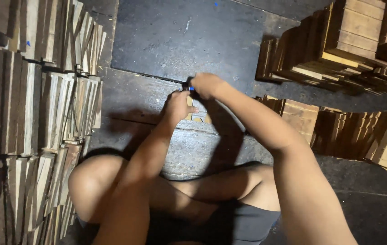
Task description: The person sits on the floor and uses a blue pen to draw lines on small wooden blocks. They repeatedly pick up blocks, mark them, and place them back into a stack.
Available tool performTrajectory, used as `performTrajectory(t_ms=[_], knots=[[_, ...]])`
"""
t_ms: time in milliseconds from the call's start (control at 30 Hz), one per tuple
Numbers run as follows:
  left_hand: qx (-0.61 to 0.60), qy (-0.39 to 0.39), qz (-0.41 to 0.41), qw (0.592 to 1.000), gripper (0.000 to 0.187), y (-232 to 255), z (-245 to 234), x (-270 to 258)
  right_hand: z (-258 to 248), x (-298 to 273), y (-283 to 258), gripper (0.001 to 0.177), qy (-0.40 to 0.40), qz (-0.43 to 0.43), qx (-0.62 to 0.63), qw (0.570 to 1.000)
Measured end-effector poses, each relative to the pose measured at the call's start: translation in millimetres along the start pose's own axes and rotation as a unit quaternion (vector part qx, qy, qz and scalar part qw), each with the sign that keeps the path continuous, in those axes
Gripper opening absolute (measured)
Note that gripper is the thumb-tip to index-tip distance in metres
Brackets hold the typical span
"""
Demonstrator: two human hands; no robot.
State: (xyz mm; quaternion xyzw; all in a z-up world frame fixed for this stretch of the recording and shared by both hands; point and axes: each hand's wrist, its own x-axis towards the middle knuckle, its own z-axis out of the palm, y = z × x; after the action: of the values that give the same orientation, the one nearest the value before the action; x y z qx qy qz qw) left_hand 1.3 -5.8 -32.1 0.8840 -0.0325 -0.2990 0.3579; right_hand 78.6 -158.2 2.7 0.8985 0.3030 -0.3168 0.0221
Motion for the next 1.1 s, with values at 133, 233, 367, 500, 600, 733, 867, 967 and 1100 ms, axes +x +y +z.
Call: performTrajectory(t_ms=[133,233,367,500,600,733,867,967,1100], knots=[[0.008,0.007,0.012,1.000,0.065,8.4,-8.5,-7.6,-1.9,-7.6,-1.3,0.026,0.017,-0.002,0.001,1.000],[-0.010,0.007,0.022,1.000,0.066,4.8,-8.3,-2.6,-19.1,-10.4,5.9,0.041,0.020,0.025,0.051,0.998],[-0.015,0.003,0.026,1.000,0.074,6.3,-12.9,-8.9,-21.1,-10.8,19.7,0.031,0.035,0.077,0.160,0.983],[-0.006,0.013,0.034,0.999,0.074,-5.4,1.1,3.7,-13.4,-45.9,32.8,0.017,0.229,0.031,0.260,0.938],[-0.001,0.021,0.041,0.999,0.079,-5.8,-4.1,2.0,-10.0,-127.0,-6.9,0.015,0.437,0.019,0.268,0.858],[0.042,0.010,-0.016,0.999,0.090,86.0,-40.3,-78.9,74.5,-167.7,-39.1,0.017,0.382,0.217,0.411,0.799],[0.108,0.052,0.002,0.993,0.085,67.9,1.4,-69.7,127.9,-133.3,-59.6,0.032,0.319,0.341,0.501,0.729],[0.089,0.116,-0.039,0.988,0.070,27.8,14.2,-60.7,112.9,-122.1,-86.9,0.068,0.247,0.388,0.501,0.733],[0.159,0.276,-0.064,0.946,0.058,15.7,3.3,-69.9,98.0,-110.2,-109.2,0.079,0.214,0.428,0.469,0.742]])
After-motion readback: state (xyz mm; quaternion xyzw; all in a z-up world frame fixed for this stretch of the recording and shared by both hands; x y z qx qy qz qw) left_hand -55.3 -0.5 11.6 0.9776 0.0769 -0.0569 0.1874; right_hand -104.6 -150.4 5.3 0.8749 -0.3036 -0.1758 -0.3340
